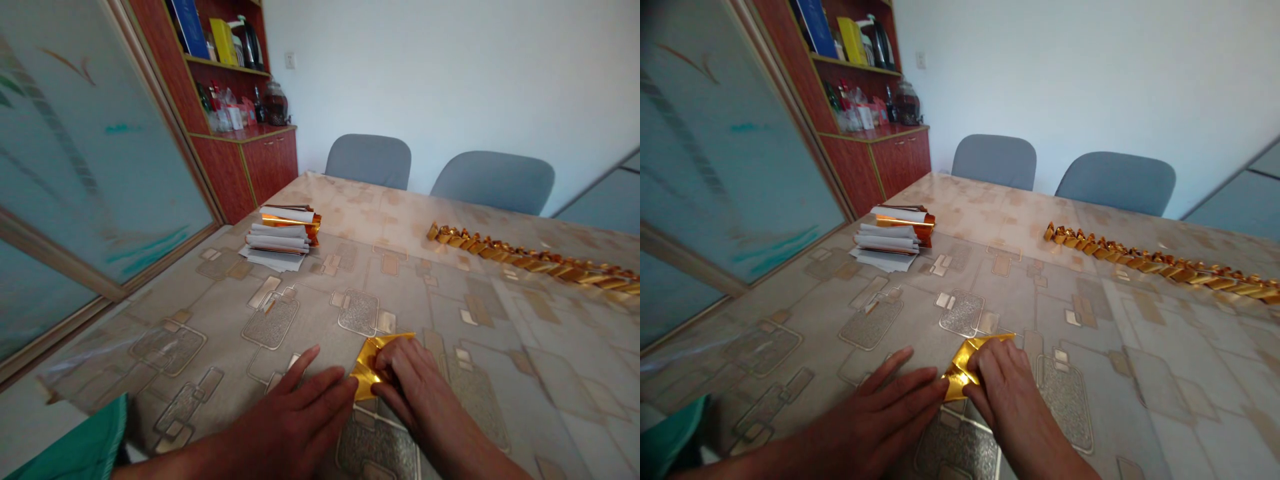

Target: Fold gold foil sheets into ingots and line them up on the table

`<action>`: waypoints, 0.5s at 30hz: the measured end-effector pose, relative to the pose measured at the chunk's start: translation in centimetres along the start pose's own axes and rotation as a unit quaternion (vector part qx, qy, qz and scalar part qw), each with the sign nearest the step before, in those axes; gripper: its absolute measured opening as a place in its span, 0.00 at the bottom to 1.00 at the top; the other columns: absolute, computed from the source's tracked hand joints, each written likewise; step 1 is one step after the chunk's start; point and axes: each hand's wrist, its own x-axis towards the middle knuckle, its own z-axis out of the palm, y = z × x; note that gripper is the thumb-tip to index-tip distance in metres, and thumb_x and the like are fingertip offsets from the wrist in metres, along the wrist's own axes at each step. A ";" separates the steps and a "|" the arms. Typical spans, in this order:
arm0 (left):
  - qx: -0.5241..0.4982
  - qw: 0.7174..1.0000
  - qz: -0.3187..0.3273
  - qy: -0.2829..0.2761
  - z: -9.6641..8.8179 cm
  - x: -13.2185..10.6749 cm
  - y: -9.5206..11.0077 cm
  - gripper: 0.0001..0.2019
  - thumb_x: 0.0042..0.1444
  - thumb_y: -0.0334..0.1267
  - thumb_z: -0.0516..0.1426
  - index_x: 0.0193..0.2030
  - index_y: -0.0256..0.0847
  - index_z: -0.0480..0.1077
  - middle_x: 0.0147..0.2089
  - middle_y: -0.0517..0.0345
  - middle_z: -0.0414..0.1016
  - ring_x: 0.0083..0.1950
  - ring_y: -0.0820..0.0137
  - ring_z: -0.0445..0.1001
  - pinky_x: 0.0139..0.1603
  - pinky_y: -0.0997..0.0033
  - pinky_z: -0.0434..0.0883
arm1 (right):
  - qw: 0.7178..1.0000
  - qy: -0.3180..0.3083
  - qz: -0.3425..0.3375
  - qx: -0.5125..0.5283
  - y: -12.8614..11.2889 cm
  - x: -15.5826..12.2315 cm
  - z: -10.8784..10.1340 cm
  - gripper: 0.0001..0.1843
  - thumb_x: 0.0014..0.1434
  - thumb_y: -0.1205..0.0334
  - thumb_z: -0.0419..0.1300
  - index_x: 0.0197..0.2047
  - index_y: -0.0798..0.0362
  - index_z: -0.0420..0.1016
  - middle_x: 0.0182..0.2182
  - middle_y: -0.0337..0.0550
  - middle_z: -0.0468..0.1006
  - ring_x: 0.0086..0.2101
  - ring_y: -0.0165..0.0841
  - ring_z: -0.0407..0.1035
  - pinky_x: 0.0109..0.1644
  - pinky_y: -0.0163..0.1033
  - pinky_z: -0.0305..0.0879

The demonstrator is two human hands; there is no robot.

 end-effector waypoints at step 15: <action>-0.107 0.992 -0.051 -0.039 1.4 2.1 -0.4 0.38 0.60 0.56 0.60 0.71 0.43 0.55 0.58 0.50 0.74 0.59 0.59 0.71 0.72 0.31 0.41 | 0.999 -0.027 -0.011 0.027 0.5 -0.1 -0.5 0.06 0.67 0.67 0.60 0.41 0.48 0.66 0.39 0.41 0.74 0.40 0.39 0.69 0.44 0.45 0.69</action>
